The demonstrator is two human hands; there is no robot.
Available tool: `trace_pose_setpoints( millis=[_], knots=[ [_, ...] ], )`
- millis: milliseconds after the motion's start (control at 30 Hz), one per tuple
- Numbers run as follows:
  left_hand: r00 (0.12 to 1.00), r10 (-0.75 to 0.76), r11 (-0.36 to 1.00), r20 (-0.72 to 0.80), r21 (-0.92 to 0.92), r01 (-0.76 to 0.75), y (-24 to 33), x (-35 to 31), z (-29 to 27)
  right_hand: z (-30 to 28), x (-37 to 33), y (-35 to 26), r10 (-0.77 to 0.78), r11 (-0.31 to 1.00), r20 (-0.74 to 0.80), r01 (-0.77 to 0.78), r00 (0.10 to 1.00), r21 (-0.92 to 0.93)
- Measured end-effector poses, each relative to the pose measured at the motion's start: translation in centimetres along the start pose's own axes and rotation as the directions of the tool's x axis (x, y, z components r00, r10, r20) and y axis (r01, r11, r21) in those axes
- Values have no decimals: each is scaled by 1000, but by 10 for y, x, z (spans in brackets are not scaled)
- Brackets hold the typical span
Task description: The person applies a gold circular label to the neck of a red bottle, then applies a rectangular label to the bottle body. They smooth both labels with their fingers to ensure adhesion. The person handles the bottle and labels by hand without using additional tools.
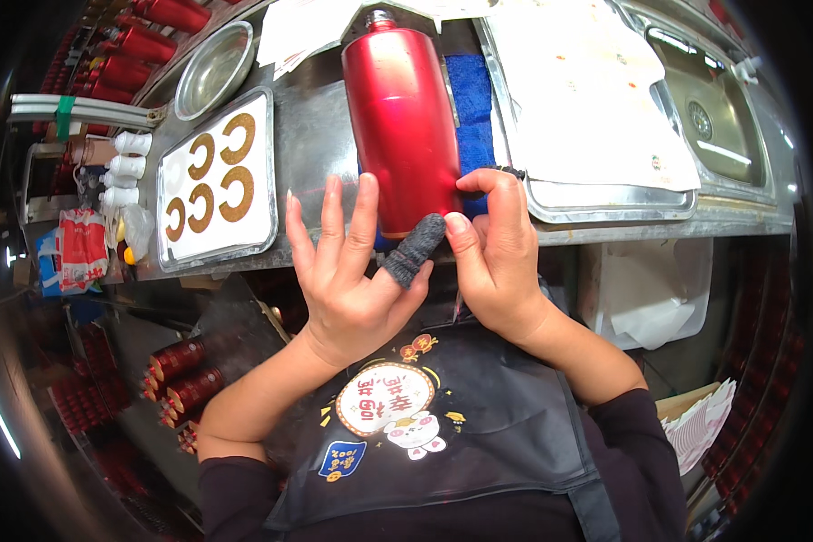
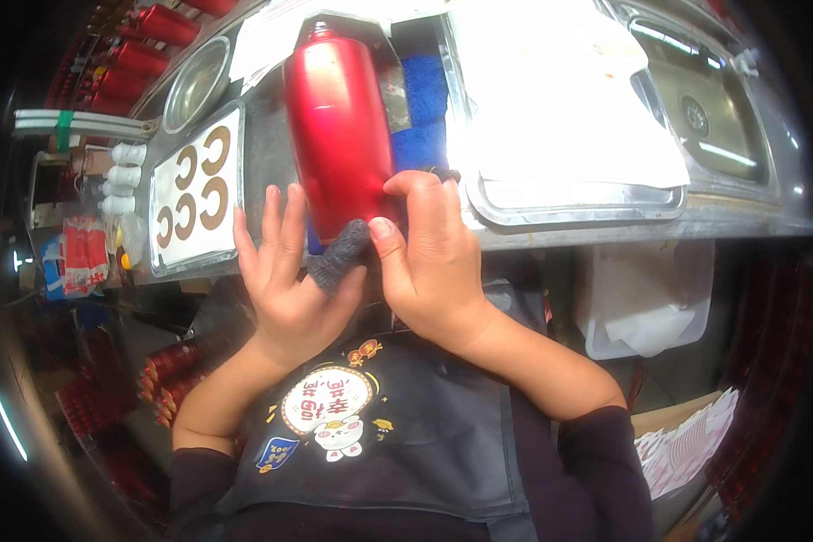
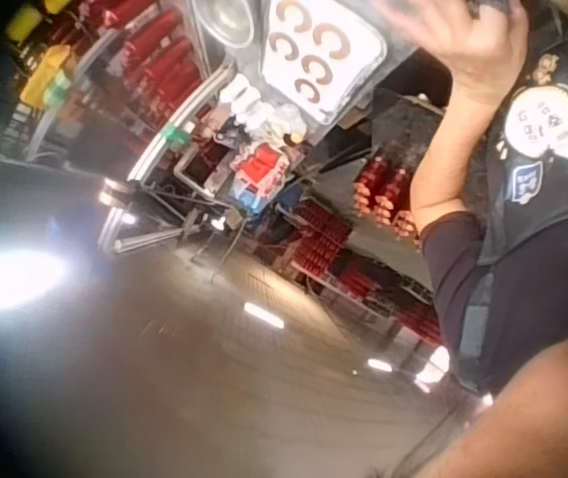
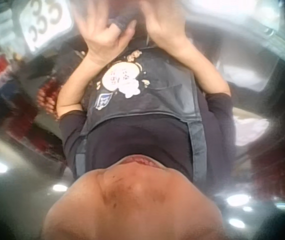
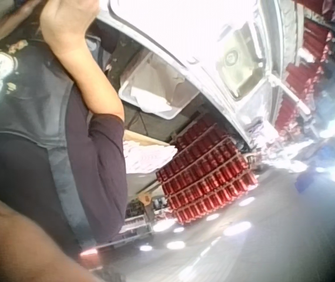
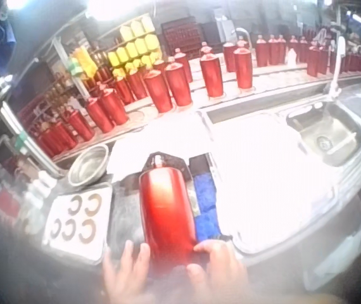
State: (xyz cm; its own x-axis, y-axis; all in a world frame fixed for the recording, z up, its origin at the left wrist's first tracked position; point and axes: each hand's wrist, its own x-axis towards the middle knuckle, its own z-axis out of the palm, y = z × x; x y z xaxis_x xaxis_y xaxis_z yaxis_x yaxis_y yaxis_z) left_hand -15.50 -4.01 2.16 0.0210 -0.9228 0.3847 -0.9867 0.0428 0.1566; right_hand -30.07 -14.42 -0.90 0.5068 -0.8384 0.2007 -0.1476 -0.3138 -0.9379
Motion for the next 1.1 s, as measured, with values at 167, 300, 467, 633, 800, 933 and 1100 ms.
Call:
trace_pose_setpoints(
  millis=[167, 300, 467, 633, 800, 933, 1100],
  knots=[
    [997, 76, 997, 11, 23, -76, -8, 12, -10, 0, -4, 14, 132, 924, 78, -151, 988, 351],
    [996, 84, 996, -6, 25, -84, -1, 22, -1, -6, -9, 16, 211, 917, 78, -225, 974, 328],
    [983, 184, 983, -7, -16, -184, 1, 23, 2, -26, -18, 7, 81, 994, 14, -82, 997, 72],
    [997, -18, 990, -75, -140, 8, -9, 27, 5, -15, -25, 0, -384, 917, 193, 397, 903, -32],
    [981, 186, 982, -56, 27, -185, -14, 40, 28, -6, -31, -1, -202, 979, 58, 201, 978, 13],
    [964, -59, 968, -260, -249, -8, -15, 21, 35, -11, -34, 1, -11, 997, 132, 0, 991, 83],
    [966, -161, 899, -203, -433, 59, -29, -5, 43, -11, -39, 4, -25, 999, 154, 29, 988, -24]
  ],
)
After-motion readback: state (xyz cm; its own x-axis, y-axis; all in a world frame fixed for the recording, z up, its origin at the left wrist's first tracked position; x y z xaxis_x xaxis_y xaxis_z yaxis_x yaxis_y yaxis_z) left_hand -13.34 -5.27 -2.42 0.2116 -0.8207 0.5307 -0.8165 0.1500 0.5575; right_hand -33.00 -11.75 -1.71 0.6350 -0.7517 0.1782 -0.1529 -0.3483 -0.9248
